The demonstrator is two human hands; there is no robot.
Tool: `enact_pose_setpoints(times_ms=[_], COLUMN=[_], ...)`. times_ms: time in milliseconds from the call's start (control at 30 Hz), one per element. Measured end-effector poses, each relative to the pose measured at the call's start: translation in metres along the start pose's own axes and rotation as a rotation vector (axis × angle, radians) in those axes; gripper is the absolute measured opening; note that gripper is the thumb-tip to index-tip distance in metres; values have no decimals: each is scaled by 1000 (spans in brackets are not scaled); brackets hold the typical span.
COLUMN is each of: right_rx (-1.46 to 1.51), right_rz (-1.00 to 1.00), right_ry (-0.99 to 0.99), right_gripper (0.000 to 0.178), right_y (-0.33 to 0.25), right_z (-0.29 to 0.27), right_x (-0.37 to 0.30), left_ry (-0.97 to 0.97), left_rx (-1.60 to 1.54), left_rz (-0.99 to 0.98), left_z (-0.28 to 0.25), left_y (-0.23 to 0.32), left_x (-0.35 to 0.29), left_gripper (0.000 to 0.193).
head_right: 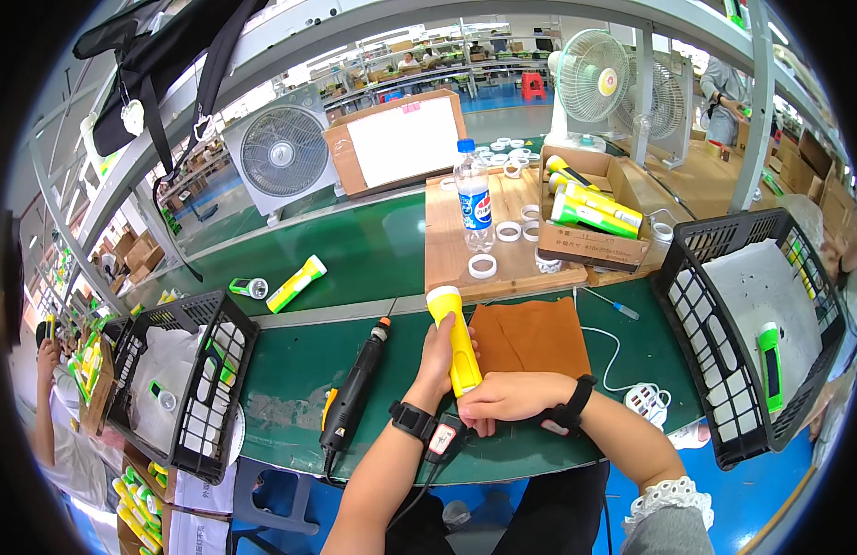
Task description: Assembling handheld LED flashlights by installing components and securing the casing using an electric screwdriver.
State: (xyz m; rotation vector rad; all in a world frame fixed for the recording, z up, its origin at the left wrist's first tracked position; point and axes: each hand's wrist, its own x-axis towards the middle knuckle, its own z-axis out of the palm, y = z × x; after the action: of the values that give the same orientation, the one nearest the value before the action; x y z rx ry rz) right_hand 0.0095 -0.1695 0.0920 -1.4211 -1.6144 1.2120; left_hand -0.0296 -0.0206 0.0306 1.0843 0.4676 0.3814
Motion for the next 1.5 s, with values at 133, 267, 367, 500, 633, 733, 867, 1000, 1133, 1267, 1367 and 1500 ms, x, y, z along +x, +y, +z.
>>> enact_pose_setpoints(times_ms=[133, 267, 367, 500, 633, 733, 867, 1000, 1133, 1267, 1367, 1500], right_rx=[-534, -755, -703, -818, -827, -591, -935, -894, -644, -719, -745, -678], right_rz=[-69, -242, 0, -209, 137, 166, 276, 502, 743, 683, 659, 12], right_ry=[341, 416, 419, 563, 813, 938, 1362, 1205, 1056, 1136, 1201, 1425], right_gripper=[29, 59, 69, 60, 41, 30, 13, 24, 16, 16, 14, 15], right_y=[14, 13, 7, 19, 13, 25, 51, 117, 87, 100, 97, 49], right_z=[-10, -12, -13, -15, -7, -15, -58, -88, -90, -93, -90, -67], right_x=[-9, -10, -8, -7, 0, -11, -52, -79, -67, -75, -67, -50], left_ry=[-52, -14, -3, -50, -144, -165, -175, -194, -177, -164, -300, -208], left_rx=[-275, -269, -244, -232, -8, 29, 40, 44, 83, 84, 89, 256], left_rz=[-109, -17, 37, 170, 297, 213, 118, 68, 57, -1, 62, 109], left_z=[-4, -3, 0, -1, 12, 18, 22, 26, 21, 24, 13, 24], left_y=[-3, -2, 12, 9, 2, 3, 9, 6, 5, 0, -9, 4], left_x=[5, 9, 6, 3, -10, -16, -23, -20, -22, -18, -12, -25], left_gripper=[41, 37, 37, 40, 31, 31, 28, 26, 27, 31, 51, 76])
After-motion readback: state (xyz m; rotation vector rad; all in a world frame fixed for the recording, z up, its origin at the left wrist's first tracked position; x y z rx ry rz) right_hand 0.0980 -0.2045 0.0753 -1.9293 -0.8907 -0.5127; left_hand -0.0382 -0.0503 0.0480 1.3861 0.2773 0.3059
